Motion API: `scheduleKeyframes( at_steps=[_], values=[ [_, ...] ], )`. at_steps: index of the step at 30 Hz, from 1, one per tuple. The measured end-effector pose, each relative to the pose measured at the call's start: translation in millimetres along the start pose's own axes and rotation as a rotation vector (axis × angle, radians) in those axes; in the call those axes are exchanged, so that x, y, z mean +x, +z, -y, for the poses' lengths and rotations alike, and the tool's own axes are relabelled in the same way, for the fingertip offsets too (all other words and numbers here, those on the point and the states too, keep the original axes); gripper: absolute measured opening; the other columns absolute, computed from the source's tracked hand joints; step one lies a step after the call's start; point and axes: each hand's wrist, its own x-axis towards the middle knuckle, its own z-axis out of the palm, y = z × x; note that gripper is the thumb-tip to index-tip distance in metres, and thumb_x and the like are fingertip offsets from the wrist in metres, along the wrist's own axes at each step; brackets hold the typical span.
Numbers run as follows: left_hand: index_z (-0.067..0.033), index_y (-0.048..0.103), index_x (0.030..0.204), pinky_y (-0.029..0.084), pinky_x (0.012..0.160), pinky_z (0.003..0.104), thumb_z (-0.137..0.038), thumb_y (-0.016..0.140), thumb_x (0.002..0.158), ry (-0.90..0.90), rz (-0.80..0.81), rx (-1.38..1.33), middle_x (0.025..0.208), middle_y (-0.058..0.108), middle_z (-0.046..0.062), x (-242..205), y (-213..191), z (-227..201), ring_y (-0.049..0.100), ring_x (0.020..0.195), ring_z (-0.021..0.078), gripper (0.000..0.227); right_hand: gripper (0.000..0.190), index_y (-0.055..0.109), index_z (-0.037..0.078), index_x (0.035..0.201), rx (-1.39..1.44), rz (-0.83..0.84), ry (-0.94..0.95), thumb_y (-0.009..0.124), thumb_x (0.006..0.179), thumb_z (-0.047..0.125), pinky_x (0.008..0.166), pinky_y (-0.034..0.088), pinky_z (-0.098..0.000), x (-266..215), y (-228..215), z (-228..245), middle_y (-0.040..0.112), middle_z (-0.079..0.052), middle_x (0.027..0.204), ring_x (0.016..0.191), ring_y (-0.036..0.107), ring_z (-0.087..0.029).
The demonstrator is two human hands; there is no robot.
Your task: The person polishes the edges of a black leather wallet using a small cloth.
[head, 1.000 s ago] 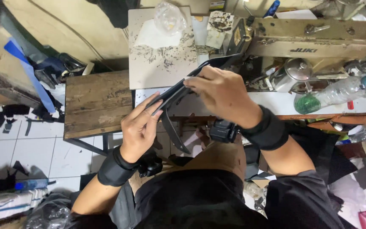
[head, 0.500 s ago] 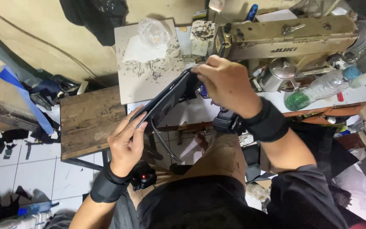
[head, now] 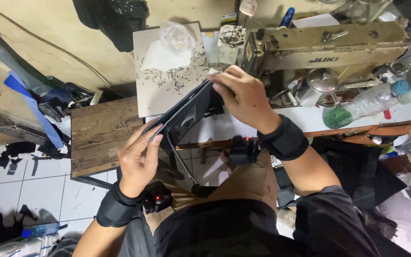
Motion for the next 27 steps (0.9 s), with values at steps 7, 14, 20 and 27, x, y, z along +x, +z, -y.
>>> scheduleKeyframes(
  at_steps=[7, 14, 20, 27],
  values=[
    [0.0006, 0.073, 0.121, 0.058, 0.080, 0.027, -0.003, 0.070, 0.099, -0.050, 0.007, 0.014, 0.123, 0.073, 0.019, 3, -2, 1, 0.074, 0.102, 0.0203, 0.023, 0.020, 0.073, 0.010, 0.119, 0.040, -0.085, -0.139, 0.063, 0.102, 0.011, 0.072, 0.055, -0.0353, 1, 19, 17, 0.066, -0.008, 0.101, 0.084, 0.069, -0.025],
    [0.0008, 0.074, 0.118, 0.053, 0.060, 0.024, -0.003, 0.071, 0.096, -0.125, 0.007, -0.017, 0.121, 0.075, 0.018, 5, -2, -1, 0.072, 0.080, 0.0153, 0.022, 0.010, 0.074, 0.010, 0.106, -0.062, -0.018, -0.240, 0.064, 0.104, 0.009, 0.060, 0.052, -0.0300, 1, 43, 2, 0.071, -0.004, 0.094, 0.075, 0.068, -0.019],
    [0.0012, 0.073, 0.120, 0.054, 0.063, 0.025, -0.002, 0.071, 0.099, -0.046, -0.003, -0.006, 0.121, 0.074, 0.019, 2, -1, 1, 0.071, 0.078, 0.0144, 0.021, 0.015, 0.075, 0.008, 0.115, -0.066, 0.018, -0.260, 0.067, 0.103, 0.012, 0.062, 0.052, -0.0326, 10, 17, 28, 0.068, -0.005, 0.097, 0.077, 0.065, -0.018],
    [0.0005, 0.073, 0.122, 0.059, 0.086, 0.030, -0.002, 0.071, 0.102, 0.014, -0.008, 0.051, 0.126, 0.072, 0.019, 4, -3, -4, 0.076, 0.107, 0.0245, 0.021, 0.018, 0.074, 0.007, 0.122, -0.179, 0.195, -0.013, 0.070, 0.105, 0.011, 0.057, 0.050, -0.0314, 9, -3, -14, 0.069, -0.008, 0.097, 0.065, 0.062, -0.018]
  ],
)
